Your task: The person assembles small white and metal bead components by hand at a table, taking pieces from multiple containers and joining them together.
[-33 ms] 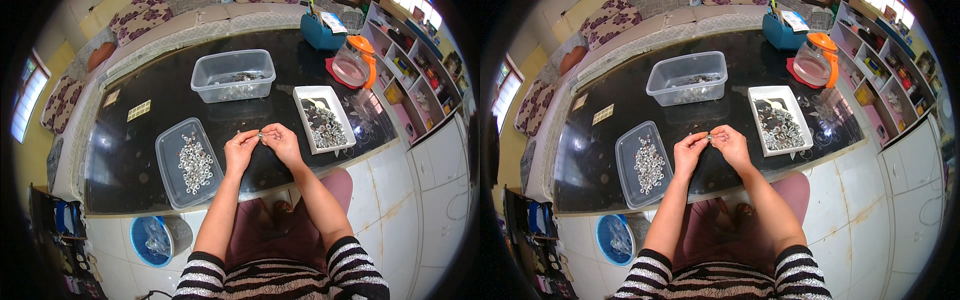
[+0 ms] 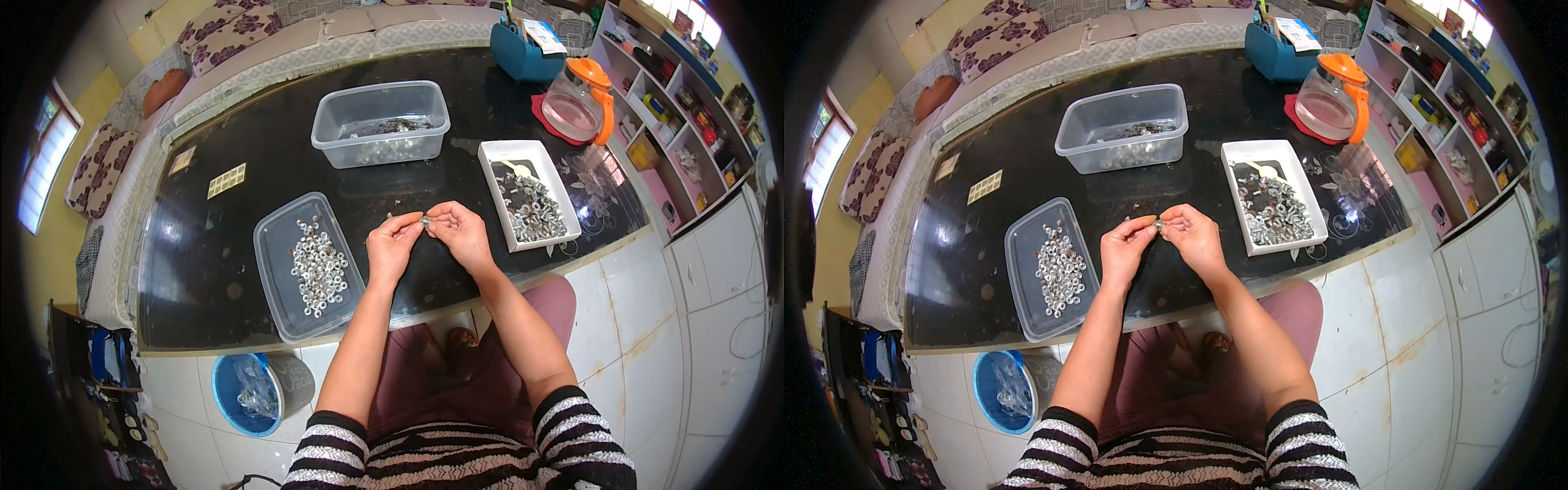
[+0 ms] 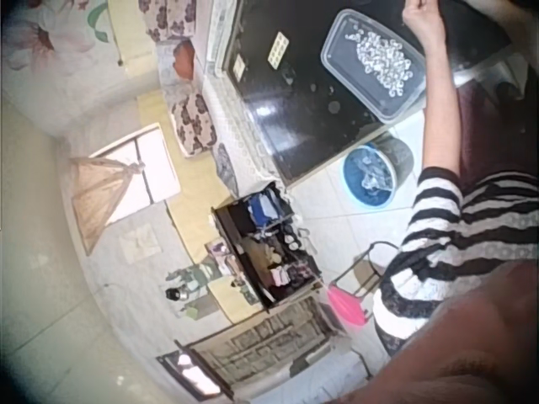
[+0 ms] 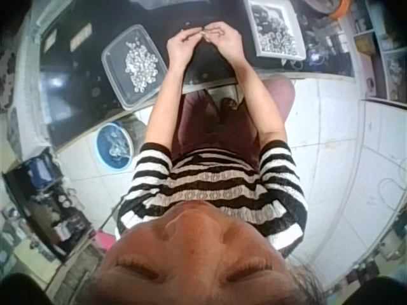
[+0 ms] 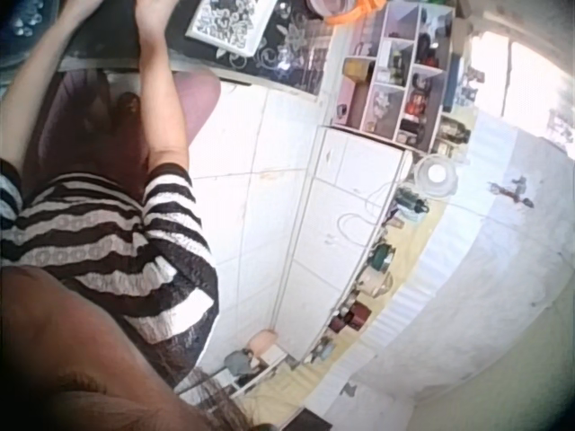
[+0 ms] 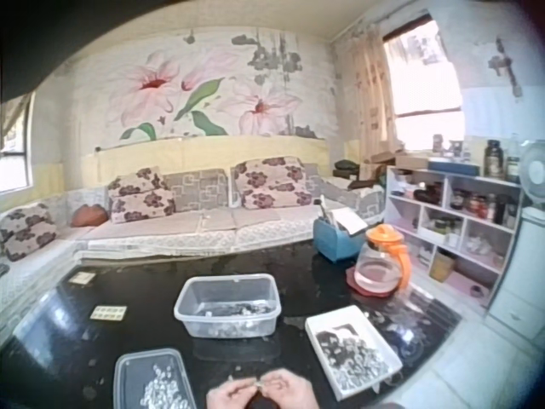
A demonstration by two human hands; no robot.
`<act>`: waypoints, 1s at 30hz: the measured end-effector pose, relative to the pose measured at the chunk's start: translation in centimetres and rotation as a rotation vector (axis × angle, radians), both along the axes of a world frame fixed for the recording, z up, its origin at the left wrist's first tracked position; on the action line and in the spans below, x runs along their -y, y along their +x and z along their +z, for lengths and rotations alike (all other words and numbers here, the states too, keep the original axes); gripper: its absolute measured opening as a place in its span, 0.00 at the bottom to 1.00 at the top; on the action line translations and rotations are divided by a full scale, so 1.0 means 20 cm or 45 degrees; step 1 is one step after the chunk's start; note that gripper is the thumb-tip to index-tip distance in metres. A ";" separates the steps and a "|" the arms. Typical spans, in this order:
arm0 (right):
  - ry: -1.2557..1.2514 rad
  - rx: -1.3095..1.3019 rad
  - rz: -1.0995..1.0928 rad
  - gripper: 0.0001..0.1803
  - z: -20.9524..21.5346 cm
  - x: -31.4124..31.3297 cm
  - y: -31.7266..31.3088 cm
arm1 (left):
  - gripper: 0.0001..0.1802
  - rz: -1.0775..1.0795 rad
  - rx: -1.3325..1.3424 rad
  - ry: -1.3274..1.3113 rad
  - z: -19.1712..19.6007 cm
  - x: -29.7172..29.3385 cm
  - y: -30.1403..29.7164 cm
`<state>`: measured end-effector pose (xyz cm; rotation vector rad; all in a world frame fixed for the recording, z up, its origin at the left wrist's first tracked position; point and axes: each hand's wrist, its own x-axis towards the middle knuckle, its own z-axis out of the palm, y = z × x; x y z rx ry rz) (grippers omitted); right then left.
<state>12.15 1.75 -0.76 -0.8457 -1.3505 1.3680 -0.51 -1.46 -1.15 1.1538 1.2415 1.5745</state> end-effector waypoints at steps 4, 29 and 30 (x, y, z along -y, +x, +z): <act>-0.002 0.002 0.005 0.08 0.00 0.00 0.00 | 0.08 -0.022 0.034 -0.050 0.01 0.01 0.00; -0.126 -0.198 0.088 0.09 0.04 0.02 0.00 | 0.10 -0.096 0.304 -0.108 0.08 0.03 0.00; -0.128 -0.185 0.090 0.09 0.04 0.02 0.00 | 0.10 -0.094 0.291 -0.113 0.07 0.03 0.00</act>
